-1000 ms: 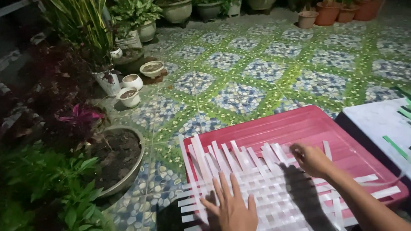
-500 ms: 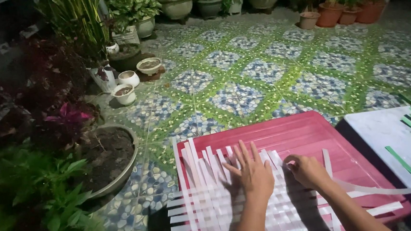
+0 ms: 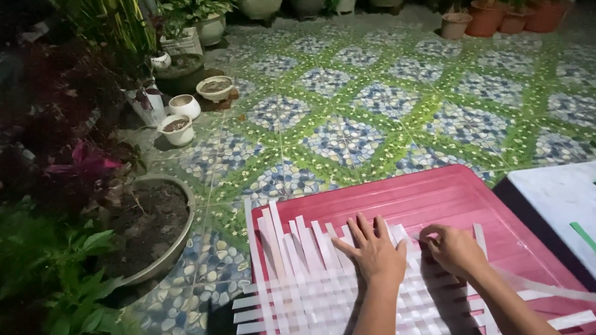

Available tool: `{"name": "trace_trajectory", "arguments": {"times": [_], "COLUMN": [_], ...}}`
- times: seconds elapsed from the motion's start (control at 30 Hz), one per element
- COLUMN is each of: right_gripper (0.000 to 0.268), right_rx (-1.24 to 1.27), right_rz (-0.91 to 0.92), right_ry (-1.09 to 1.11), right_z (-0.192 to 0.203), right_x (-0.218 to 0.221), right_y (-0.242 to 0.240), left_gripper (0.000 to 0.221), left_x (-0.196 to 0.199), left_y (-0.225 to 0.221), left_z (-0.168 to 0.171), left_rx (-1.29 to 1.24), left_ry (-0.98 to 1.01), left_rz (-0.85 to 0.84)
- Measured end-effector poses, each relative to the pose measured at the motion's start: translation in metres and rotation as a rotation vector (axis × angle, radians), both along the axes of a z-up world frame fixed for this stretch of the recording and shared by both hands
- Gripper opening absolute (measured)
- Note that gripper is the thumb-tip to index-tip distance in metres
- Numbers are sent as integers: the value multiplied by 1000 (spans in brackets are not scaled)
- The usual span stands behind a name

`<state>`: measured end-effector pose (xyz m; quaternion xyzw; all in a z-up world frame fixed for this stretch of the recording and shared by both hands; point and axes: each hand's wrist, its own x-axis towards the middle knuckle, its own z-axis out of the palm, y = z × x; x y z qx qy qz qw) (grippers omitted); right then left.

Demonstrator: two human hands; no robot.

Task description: The person is weaving white plastic strips together on a small pink table to create a mat.

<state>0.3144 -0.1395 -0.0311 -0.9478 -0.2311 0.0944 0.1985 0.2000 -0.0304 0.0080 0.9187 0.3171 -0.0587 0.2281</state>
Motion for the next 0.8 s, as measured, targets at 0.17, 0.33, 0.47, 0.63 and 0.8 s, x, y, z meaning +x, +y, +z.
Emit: {"name": "trace_trajectory", "arguments": {"times": [0.17, 0.33, 0.47, 0.63, 0.8], "right_gripper": [21, 21, 20, 25, 27], "right_rx": [-62, 57, 267, 294, 309], "right_rz": [6, 102, 16, -31, -30], "right_ry": [-54, 116, 326, 450, 466], "right_z": [9, 1, 2, 20, 27], "right_x": [7, 28, 27, 20, 14], "right_y": [6, 10, 7, 4, 6], "left_gripper": [57, 55, 57, 55, 51], "left_x": [-6, -4, -7, -6, -8], "left_y": [-5, -6, -4, -3, -1], "left_z": [5, 6, 10, 11, 9], "left_rx": [80, 86, 50, 50, 41], "left_ry": [-16, -31, 33, 45, 4], "left_rz": [-34, -24, -29, -43, -33]}}
